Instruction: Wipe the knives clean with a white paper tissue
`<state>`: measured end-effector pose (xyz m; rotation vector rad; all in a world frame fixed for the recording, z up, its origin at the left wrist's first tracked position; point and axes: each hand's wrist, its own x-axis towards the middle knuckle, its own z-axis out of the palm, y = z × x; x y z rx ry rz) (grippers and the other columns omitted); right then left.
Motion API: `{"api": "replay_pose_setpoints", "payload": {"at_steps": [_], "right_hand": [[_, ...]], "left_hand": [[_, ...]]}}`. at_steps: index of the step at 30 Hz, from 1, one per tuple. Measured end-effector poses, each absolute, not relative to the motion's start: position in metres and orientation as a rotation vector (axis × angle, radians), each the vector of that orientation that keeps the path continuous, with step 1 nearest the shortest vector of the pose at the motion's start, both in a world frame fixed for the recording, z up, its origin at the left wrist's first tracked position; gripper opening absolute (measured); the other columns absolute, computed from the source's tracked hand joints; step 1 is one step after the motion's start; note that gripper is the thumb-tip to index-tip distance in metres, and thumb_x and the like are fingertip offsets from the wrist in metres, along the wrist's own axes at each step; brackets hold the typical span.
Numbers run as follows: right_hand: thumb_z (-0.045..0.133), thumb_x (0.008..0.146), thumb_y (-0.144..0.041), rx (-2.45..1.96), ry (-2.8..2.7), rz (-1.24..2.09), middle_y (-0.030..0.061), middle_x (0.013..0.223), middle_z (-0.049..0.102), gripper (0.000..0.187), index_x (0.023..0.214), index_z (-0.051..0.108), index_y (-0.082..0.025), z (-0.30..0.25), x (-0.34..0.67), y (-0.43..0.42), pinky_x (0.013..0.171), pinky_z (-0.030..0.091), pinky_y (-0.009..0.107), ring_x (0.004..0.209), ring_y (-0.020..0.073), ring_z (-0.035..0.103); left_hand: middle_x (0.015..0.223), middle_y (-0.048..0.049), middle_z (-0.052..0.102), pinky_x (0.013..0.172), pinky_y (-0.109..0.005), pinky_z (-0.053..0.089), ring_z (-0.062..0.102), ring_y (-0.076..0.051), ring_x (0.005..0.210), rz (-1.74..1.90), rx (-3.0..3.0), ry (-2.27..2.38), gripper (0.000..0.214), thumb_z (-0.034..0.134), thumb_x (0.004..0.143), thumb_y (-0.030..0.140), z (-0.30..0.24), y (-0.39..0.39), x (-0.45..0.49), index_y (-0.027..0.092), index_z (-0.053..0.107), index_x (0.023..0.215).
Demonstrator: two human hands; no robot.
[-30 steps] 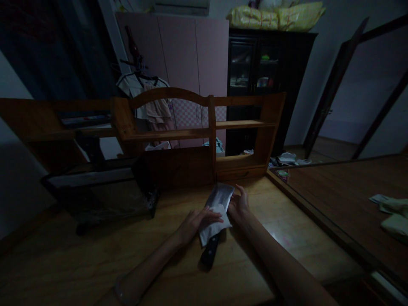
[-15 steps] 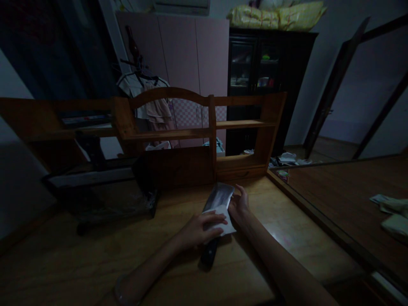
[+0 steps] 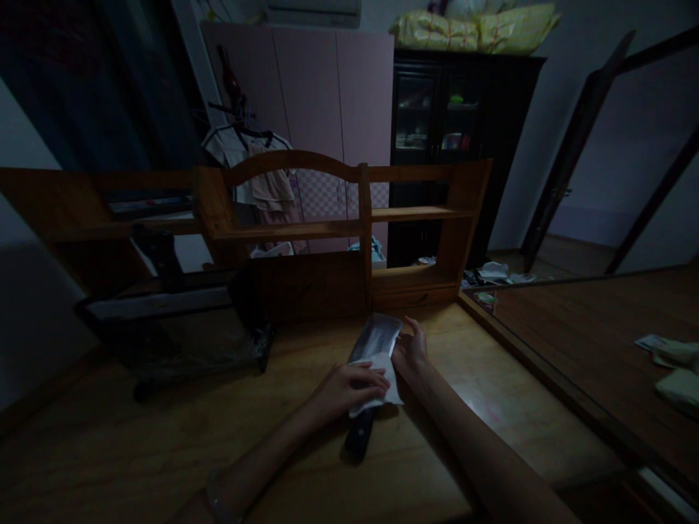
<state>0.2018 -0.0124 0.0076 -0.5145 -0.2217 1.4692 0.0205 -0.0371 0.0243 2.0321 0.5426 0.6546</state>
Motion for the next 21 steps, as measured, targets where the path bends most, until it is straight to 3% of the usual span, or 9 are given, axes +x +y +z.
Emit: {"api": "replay_pose_setpoints", "payload": {"at_steps": [14,18,21], "right_hand": [[0.057,0.073,-0.04,-0.518,-0.219,1.477,0.0036,0.062,0.063,0.021,0.076,0.054,-0.019,0.01,0.201,-0.013,0.056,0.051,0.029,0.055,0.0168,0.059],[0.057,0.074,-0.038,-0.532,-0.205,1.476,0.0025,0.062,0.062,0.019,0.076,0.053,-0.02,0.01,0.201,-0.012,0.056,0.051,0.028,0.057,0.0168,0.06],[0.055,0.075,-0.037,-0.531,-0.191,1.477,0.0037,0.061,0.062,0.019,0.076,0.053,-0.019,0.009,0.202,-0.011,0.057,0.051,0.028,0.057,0.0169,0.059]], "left_hand": [[0.108,-0.0048,0.067,0.094,-0.031,0.043,0.061,-0.02,0.103,0.808,2.142,0.65,0.025,0.053,0.086,0.037,0.021,-0.041,0.017,0.022,0.07,0.097],[0.121,-0.0043,0.062,0.1,-0.034,0.04,0.057,-0.021,0.112,0.791,2.229,0.55,0.029,0.045,0.09,0.031,0.015,-0.031,0.011,0.025,0.068,0.108],[0.132,-0.0034,0.052,0.109,-0.04,0.029,0.043,-0.022,0.126,0.674,2.355,0.393,0.036,0.047,0.089,0.024,0.013,-0.023,0.006,0.029,0.058,0.123]]}}
